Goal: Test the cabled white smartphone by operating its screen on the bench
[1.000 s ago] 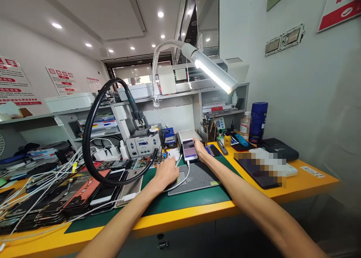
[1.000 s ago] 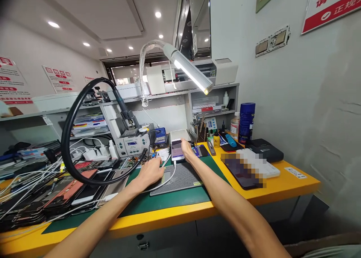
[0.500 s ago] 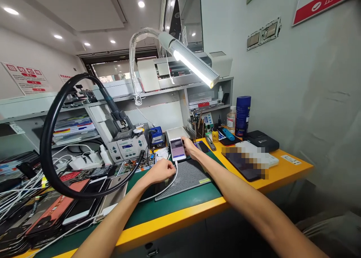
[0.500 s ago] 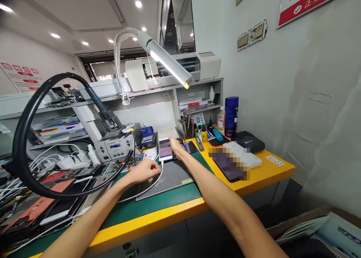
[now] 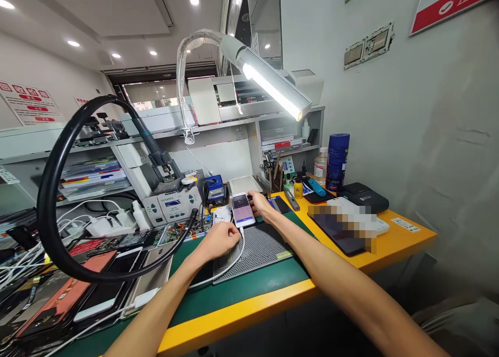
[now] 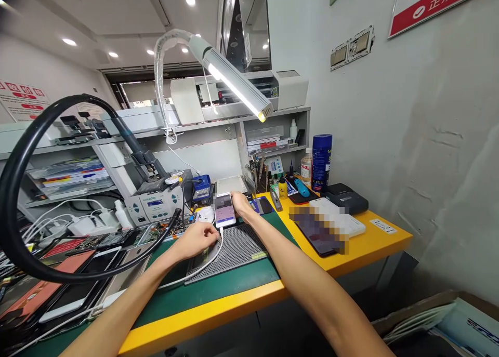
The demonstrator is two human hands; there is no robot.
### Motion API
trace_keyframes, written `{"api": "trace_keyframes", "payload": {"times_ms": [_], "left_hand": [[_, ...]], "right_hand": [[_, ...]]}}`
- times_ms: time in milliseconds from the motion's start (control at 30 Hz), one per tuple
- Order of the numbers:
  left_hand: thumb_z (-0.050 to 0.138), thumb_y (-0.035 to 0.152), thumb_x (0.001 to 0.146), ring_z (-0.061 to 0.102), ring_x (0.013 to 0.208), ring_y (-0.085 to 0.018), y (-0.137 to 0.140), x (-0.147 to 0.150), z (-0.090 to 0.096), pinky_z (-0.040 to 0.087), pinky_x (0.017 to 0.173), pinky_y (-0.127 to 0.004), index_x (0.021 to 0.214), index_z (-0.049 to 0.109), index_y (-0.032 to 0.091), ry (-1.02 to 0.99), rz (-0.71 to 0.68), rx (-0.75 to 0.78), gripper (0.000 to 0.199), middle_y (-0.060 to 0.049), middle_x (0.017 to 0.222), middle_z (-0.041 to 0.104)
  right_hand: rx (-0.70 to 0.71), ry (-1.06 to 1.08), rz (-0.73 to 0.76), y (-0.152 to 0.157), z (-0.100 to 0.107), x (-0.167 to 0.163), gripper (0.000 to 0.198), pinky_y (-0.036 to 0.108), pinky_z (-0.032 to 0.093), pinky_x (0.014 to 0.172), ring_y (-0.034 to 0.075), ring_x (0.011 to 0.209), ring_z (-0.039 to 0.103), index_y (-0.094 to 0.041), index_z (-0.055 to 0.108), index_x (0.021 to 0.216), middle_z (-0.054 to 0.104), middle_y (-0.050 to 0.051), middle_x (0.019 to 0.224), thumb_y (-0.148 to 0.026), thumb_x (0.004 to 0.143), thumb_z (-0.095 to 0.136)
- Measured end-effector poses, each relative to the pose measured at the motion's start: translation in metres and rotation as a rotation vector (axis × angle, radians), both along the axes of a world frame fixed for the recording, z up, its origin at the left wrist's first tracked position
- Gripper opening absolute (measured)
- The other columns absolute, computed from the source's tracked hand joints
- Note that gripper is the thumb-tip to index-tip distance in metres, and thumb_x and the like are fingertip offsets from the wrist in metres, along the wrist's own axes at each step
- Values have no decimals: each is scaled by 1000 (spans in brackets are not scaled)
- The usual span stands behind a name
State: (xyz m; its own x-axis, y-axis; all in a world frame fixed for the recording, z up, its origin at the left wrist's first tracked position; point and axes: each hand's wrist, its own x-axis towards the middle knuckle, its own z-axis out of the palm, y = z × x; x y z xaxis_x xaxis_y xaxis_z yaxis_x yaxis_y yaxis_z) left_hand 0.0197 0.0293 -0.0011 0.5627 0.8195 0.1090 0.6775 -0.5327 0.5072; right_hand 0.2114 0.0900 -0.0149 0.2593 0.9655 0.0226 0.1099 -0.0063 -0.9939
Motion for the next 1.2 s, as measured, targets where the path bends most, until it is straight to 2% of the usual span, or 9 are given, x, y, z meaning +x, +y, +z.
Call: {"api": "trace_keyframes", "payload": {"times_ms": [200,333,467,600,700,800,867,1000,1200], "left_hand": [[51,23,83,61,66,-16,3,-5,-4,38,64,-26,77,69,20,-59,151,250,19,-1,71,70],[51,24,87,60,64,-17,7,-9,-8,35,63,-27,80,67,22,-52,238,321,17,0,67,66],[52,30,89,59,64,-18,7,-9,-6,33,61,-27,78,63,22,-90,373,372,17,0,66,63],[52,35,91,57,64,-19,2,-9,-6,32,60,-28,73,54,23,-136,465,481,22,-1,65,60],[45,27,92,56,65,-17,2,-14,-8,36,63,-27,75,49,23,-194,380,578,18,-1,69,59],[34,15,90,58,74,-17,5,-18,-9,43,71,-26,78,49,22,-214,263,661,20,-4,79,61],[30,10,88,58,77,-17,8,-20,-8,44,75,-26,73,48,22,-185,231,696,26,-5,78,61],[34,6,80,54,66,-17,12,-16,-10,38,66,-28,59,44,22,-62,194,735,29,-4,64,58],[47,7,68,47,55,-16,12,-1,-12,31,65,-31,50,44,20,182,80,755,23,-3,55,56]], "right_hand": [[-2,-120,-94,-6,9,5,36,32,47,57,20,60,60,-18,62,99,66,10,82,-47,91,42],[73,-262,-275,-17,19,15,22,31,42,61,20,65,55,-20,61,81,65,9,80,-36,86,46],[163,-374,-446,-27,26,22,27,31,33,59,17,60,41,-21,46,56,49,3,60,-30,81,47],[246,-440,-481,-33,24,20,33,30,26,54,14,55,31,-23,34,52,31,-1,54,-28,81,48],[331,-492,-446,-35,17,16,30,30,26,56,14,57,33,-23,33,55,34,-1,57,-27,79,51],[522,-647,-441,-33,8,16,7,29,32,62,18,74,47,-21,48,71,52,3,79,-19,73,54],[614,-813,-446,-29,2,18,16,29,32,63,21,86,50,-19,54,81,56,8,92,-9,70,49],[608,-1006,-392,-24,-8,23,21,31,24,59,21,82,47,-20,54,69,54,8,85,-1,72,44],[590,-1045,-299,-25,-9,19,20,31,20,59,18,73,43,-19,58,64,53,6,77,-2,71,50]]}}
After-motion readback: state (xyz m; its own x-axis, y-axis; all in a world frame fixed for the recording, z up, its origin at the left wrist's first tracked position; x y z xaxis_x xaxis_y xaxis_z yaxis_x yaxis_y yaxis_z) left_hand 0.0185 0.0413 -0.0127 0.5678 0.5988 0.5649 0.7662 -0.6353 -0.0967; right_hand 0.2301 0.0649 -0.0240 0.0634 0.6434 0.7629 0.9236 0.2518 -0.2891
